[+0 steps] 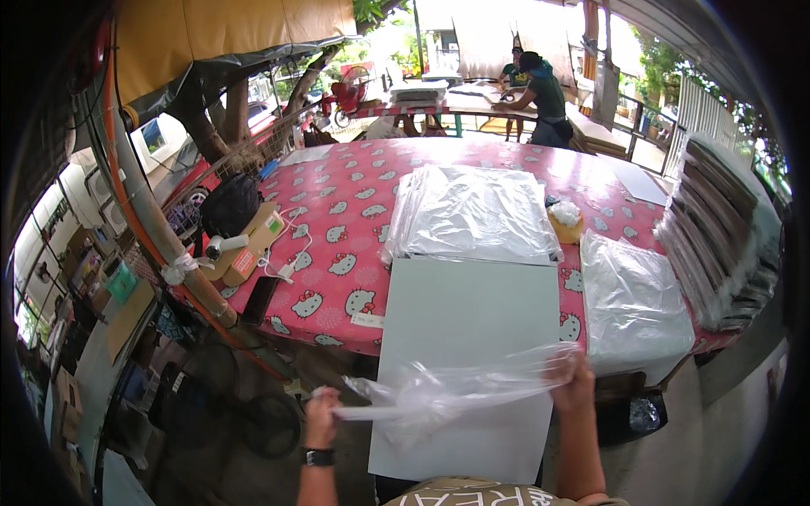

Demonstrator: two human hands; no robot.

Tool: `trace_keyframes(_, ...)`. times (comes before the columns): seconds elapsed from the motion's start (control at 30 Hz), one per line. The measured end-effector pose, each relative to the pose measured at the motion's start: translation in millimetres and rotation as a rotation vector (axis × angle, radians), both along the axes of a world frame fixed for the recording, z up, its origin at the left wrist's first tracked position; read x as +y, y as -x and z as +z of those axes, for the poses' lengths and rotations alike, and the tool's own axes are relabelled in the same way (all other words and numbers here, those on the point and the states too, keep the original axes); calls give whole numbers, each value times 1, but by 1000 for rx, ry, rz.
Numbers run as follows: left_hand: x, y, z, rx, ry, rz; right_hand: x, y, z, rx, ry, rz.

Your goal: The person places a black paper sheet inside a plastic sleeve, then repeats the process with a white paper sheet, handling one item at a time by hand on a table.

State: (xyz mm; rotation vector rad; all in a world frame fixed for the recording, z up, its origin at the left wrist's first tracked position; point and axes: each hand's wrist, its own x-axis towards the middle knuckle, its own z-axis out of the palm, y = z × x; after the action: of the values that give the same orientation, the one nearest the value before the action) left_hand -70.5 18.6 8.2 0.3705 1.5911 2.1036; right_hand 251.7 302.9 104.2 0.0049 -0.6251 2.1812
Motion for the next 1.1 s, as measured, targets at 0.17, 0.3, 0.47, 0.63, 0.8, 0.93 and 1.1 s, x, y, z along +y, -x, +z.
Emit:
trace_keyframes(0.17,-156,86,-61,-31,203,497,55,-103,-2,-348,166,-786)
trace_keyframes(0.3,-294,144,-42,316,693,1155,99,-251,12,-531,57,-1361)
trace_keyframes(0.47,-128,93,126,587,35,778,87,-225,38,-1114,-594,-986)
trace_keyframes(0.63,81,-68,142,310,-248,-448,-41,46,74,-865,-1326,60)
trace_keyframes(0.8,110,-141,150,354,122,-1140,-40,46,106,-957,-1344,40)
trace_keyframes(0.93,67,-88,103,-800,-629,-753,-21,-5,74,-552,-1157,904)
trace_keyframes(1.1,61,-52,142,-428,-550,-297,-30,-23,14,311,-1100,660)
